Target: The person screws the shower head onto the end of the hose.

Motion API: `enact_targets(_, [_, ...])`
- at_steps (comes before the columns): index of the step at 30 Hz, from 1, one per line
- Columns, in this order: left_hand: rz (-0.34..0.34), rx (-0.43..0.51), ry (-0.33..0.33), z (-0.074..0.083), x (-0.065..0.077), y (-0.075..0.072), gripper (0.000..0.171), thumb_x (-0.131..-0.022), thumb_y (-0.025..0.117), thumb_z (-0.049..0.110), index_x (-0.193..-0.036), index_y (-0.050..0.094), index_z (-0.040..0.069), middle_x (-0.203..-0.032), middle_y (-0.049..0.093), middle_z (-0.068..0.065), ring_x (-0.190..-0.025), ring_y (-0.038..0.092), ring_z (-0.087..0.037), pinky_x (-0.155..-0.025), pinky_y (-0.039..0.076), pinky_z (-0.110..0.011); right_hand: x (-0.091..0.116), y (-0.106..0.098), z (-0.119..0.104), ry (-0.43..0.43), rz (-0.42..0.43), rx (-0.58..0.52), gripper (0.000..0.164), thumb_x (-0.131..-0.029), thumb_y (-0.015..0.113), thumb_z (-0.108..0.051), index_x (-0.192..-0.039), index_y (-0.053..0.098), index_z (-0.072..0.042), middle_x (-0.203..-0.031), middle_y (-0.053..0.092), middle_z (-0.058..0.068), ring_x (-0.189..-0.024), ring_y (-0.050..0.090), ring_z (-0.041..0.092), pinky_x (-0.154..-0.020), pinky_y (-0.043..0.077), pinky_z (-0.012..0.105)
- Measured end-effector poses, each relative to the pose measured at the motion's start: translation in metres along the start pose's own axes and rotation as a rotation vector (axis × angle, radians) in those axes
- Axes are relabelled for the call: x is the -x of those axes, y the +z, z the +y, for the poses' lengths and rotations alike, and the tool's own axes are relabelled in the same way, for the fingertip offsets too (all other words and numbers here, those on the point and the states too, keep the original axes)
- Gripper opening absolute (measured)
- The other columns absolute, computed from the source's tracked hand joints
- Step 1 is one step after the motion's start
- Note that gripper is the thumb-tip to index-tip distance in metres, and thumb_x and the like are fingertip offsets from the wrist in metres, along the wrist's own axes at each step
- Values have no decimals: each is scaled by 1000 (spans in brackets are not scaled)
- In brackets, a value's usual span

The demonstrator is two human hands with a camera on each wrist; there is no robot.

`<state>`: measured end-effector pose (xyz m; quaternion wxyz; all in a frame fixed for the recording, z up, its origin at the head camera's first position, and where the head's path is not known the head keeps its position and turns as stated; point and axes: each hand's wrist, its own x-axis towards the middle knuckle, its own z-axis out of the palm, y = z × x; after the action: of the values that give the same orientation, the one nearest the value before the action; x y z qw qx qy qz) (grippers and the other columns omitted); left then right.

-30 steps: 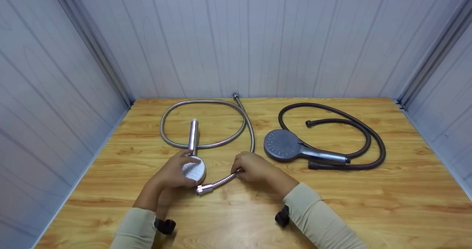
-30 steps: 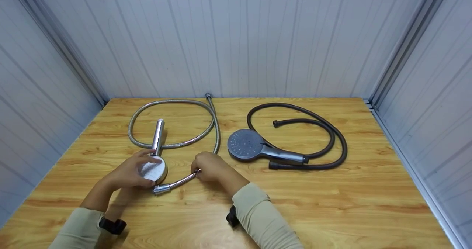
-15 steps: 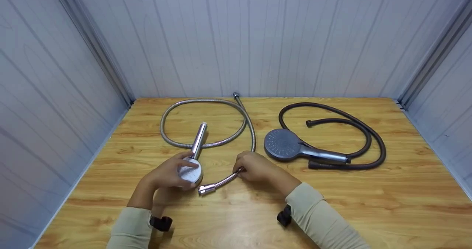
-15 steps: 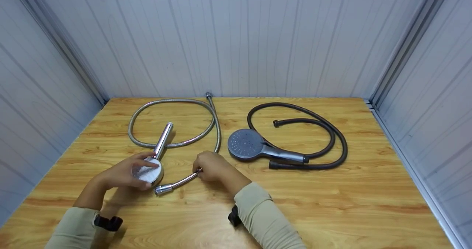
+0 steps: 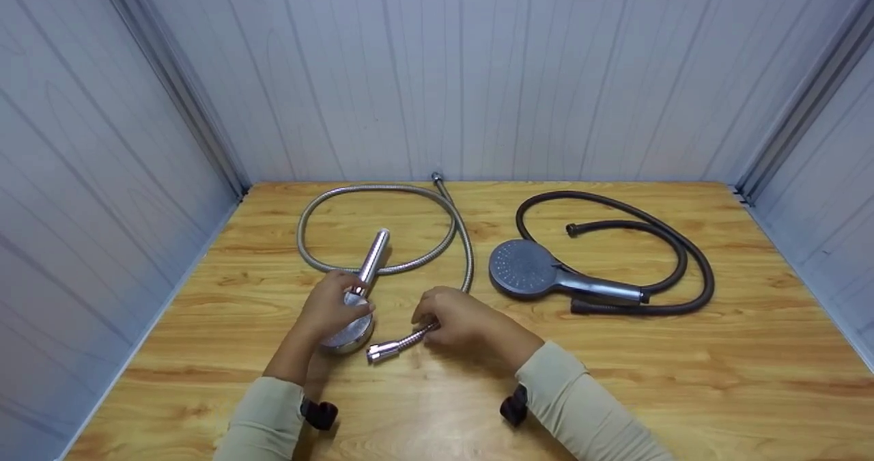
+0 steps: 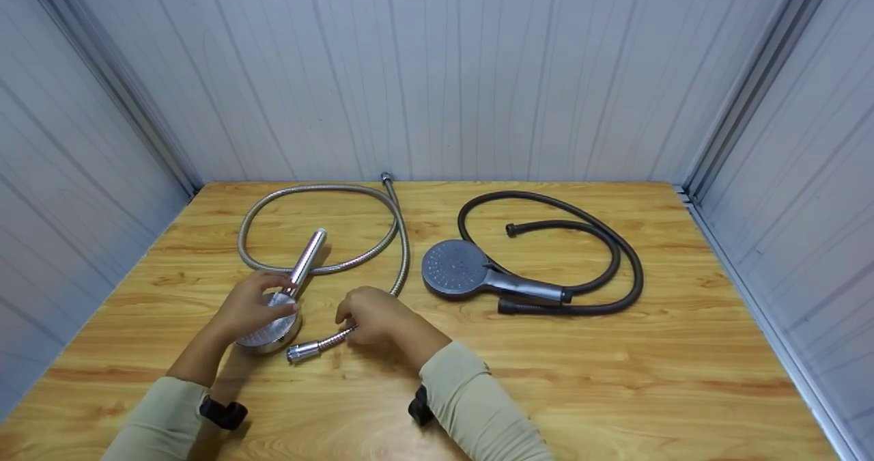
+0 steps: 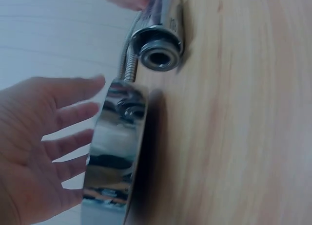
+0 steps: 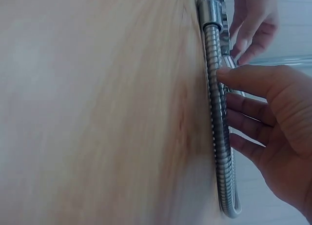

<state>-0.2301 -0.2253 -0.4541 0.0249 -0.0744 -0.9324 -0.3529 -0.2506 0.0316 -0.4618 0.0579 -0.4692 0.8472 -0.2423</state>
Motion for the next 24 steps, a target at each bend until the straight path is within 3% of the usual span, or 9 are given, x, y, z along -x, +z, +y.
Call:
enact_targets(5, [43,-19,-23,0,-2,6,48,-76,82,13,-120,66,0,-123,56,-18,-115,53,-36,-97,41,-52,-2,4,-5,24,-9,-34,21,-78,76,-8,-99,74,-9,-91,66,-1,-90,58,15,-82,45,25])
enact_targets(9, [53,-28,-24,1,-4,8,56,-78,81,17,-127,61,0,-124,56,-19,-116,53,-36,-97,42,-50,-5,7,-6,-11,0,-33,24,-76,78,-9,-100,74,-8,-93,67,0,-89,58,13,-84,45,25])
enact_targets(20, [53,-32,-9,-1,-13,10,60,-78,81,15,-132,59,3,-122,57,-18,-107,57,-33,-89,47,-47,-12,11,-6,-52,-25,-7,27,-76,80,-14,-102,75,-9,-94,66,-1,-88,58,11,-84,44,24])
enact_targets(24, [46,-31,-39,-2,-16,11,61,-78,81,15,-134,58,5,-121,57,-18,-105,58,-33,-86,48,-46,-15,12,-8,-69,-30,-4,28,-75,81,-14,-102,75,-9,-93,66,-1,-87,57,11,-83,43,22])
